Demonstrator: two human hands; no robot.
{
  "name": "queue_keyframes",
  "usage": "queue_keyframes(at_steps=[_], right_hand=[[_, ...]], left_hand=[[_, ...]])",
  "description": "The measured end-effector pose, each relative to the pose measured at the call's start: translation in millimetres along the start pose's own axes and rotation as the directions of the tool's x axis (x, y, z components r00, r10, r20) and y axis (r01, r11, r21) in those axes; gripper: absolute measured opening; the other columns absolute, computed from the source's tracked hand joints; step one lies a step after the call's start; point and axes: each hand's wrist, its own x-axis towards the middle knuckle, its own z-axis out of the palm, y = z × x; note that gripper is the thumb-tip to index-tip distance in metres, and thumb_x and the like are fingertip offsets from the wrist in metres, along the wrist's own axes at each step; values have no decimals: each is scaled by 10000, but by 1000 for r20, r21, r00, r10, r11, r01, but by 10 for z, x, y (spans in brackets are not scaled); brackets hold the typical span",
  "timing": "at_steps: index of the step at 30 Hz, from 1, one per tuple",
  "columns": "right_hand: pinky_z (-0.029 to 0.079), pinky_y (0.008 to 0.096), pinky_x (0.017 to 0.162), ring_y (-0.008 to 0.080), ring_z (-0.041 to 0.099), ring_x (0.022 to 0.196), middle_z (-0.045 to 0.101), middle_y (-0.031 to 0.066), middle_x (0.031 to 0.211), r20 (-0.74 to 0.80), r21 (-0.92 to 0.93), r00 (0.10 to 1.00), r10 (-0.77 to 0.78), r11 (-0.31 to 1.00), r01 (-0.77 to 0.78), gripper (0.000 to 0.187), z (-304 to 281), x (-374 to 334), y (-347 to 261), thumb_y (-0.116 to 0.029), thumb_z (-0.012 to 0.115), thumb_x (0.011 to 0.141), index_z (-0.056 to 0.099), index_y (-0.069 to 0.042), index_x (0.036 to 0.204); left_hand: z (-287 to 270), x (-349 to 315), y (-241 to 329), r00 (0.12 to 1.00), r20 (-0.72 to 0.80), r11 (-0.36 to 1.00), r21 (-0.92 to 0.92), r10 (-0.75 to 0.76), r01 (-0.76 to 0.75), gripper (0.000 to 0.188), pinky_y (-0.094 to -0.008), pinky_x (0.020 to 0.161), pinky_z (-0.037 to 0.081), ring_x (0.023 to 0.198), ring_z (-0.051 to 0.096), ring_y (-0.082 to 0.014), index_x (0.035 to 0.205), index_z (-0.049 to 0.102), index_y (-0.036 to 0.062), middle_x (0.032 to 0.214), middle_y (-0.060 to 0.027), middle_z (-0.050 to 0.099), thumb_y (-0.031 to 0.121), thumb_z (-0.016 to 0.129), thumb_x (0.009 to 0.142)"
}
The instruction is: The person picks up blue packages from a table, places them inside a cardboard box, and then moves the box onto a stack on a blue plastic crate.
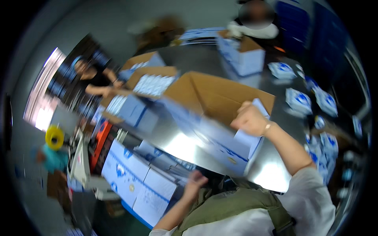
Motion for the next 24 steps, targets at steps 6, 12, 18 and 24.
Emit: queue_keyframes(at_steps=[6, 12, 18, 24], right_hand=[[458, 409, 762, 315, 624, 718, 650, 129, 675, 657, -478, 579, 483, 861, -176, 387, 251, -1681, 264, -373, 495, 821, 683, -74, 663], [489, 425, 713, 355, 623, 758, 651, 165, 740, 529, -403, 686, 499, 859, -315, 305, 167, -2010, 237, -309, 569, 764, 674, -28, 706], [435, 422, 668, 307, 535, 800, 554, 99, 747, -291, -31, 941, 175, 981, -192, 219, -714, -1717, 268, -224, 657, 726, 532, -58, 657], [391, 482, 900, 393, 483, 1103, 530, 240, 1160, 542, -154, 503, 673, 668, -728, 780, -1067, -1549, 252, -527, 717, 600, 536, 23, 1123]], left_hand=[[-92, 864, 2088, 581, 353, 224, 682, 733, -696, 1149, -399, 1103, 196, 1367, 171, -357, 1429, 149, 14, 1480, -236, 133, 138, 856, 533], [885, 617, 2523, 682, 640, -231, 647, -354, -727, 1191, -411, 1122, 137, 1386, 139, -337, 1408, 200, -29, 1462, -241, 208, 428, 837, 512], [969, 1604, 2298, 811, 581, 63, 814, -70, -578, 1032, -520, 1075, 193, 1337, 272, -336, 1342, 380, 27, 1436, -213, 291, 457, 830, 519], [1049, 1685, 1412, 779, 163, 163, 933, 606, -322, 949, -485, 1055, 248, 1251, 398, -348, 1358, 347, 24, 1384, -201, 379, 361, 807, 600]])
